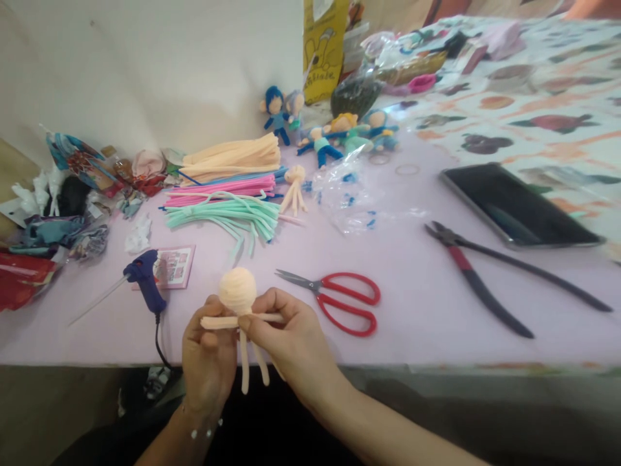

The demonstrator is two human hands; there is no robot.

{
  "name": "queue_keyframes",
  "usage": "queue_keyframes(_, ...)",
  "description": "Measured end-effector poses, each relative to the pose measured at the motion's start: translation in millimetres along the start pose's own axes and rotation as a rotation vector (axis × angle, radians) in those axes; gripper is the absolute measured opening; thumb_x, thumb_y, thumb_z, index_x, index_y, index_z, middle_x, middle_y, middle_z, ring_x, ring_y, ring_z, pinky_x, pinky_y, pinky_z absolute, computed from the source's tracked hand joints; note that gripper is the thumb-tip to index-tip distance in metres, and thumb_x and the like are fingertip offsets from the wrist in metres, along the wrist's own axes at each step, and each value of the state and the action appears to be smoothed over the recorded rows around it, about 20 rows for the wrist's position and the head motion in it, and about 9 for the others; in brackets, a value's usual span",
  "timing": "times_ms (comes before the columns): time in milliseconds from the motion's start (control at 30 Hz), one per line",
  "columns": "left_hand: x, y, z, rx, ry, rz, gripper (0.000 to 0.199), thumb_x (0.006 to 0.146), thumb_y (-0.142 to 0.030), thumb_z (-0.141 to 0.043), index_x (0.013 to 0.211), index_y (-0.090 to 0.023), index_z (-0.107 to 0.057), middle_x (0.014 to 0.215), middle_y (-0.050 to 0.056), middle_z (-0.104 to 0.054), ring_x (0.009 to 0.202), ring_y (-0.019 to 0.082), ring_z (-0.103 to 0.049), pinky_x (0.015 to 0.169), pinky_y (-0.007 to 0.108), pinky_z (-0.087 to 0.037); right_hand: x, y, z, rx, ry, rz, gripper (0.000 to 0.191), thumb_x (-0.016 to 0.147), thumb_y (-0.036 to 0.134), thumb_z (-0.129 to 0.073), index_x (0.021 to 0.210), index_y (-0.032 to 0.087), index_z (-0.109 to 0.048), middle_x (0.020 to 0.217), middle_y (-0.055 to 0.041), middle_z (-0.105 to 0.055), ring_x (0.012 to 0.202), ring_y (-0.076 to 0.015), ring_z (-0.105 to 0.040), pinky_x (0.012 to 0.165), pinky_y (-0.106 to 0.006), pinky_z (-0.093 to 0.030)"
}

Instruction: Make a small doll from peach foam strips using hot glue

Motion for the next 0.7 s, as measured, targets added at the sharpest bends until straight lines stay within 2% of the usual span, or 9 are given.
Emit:
queue_keyframes(67, 0, 0, 1.0, 0.058, 0.020, 0.004, 0.021, 0.062, -0.038, -0.084, 0.075, -0.024, -0.075, 0.073, -0.001, -0.058, 0.060, 0.010, -0.057, 0.054, 0.021, -0.049, 0, 1, 0, -0.012, 0.006, 0.016, 0.037, 0.052, 0.030, -0.083, 0.059, 0.020, -0.048, 0.055, 0.0053, -0.056, 0.051, -0.0081, -0.049, 0.050, -0.020, -0.037)
queue_keyframes(167, 2, -3, 4.2, 0.094, -0.029, -0.024, 0.012, 0.063, -0.028, -0.084, 0.064, -0.023, -0.073, 0.068, -0.003, -0.056, 0.056, 0.008, -0.055, 0.053, 0.020, -0.048, -1, 1, -3, -0.012, 0.034, 0.007, 0.037, 0.052, 0.029, -0.084, 0.059, 0.020, -0.049, 0.056, 0.0054, -0.056, 0.051, -0.0081, -0.049, 0.050, -0.021, -0.037)
queue_keyframes(333, 6, -4, 3.5, 0.042, -0.119, -0.005, 0.025, 0.057, -0.036, -0.086, 0.054, -0.019, -0.068, 0.060, -0.004, -0.053, 0.051, 0.007, -0.052, 0.049, 0.019, -0.046, -3, 1, -8, 0.051, 0.123, -0.014, 0.034, 0.057, 0.035, -0.084, 0.065, 0.019, -0.055, 0.058, 0.0046, -0.059, 0.053, -0.0076, -0.049, 0.052, -0.021, -0.037)
queue_keyframes(433, 4, -1, 4.7, 0.016, -0.161, 0.048, 0.031, 0.054, -0.040, -0.087, 0.054, -0.018, -0.066, 0.061, -0.003, -0.055, 0.053, 0.008, -0.055, 0.052, 0.020, -0.048, -3, -1, -6, 0.047, 0.128, -0.039, 0.036, 0.057, 0.040, -0.084, 0.068, 0.018, -0.059, 0.058, 0.0042, -0.060, 0.053, -0.0076, -0.049, 0.053, -0.020, -0.036)
queue_keyframes(567, 1, 7, 4.2, 0.081, -0.096, 0.146, 0.041, 0.051, -0.051, -0.085, 0.074, -0.019, -0.072, 0.067, 0.000, -0.061, 0.061, 0.014, -0.060, 0.055, 0.024, -0.052, -2, 2, -2, 0.009, 0.110, -0.030, 0.035, 0.058, 0.041, -0.083, 0.067, 0.018, -0.058, 0.059, 0.0033, -0.061, 0.053, -0.0089, -0.051, 0.053, -0.022, -0.037)
queue_keyframes(700, 5, 4, 5.1, 0.121, -0.079, 0.109, 0.031, 0.055, -0.040, -0.086, 0.060, -0.017, -0.067, 0.062, -0.002, -0.055, 0.056, 0.010, -0.054, 0.050, 0.021, -0.048, -1, 7, -2, -0.087, 0.110, -0.002, 0.033, 0.060, 0.041, -0.081, 0.065, 0.019, -0.057, 0.056, 0.0034, -0.061, 0.051, -0.0092, -0.051, 0.049, -0.022, -0.036)
Point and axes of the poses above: each hand's wrist, its own x-axis towards the middle knuckle, its own z-axis out of the back of the hand, y = z × x, the point moved 7 cm from there along x, towards the middle knuckle
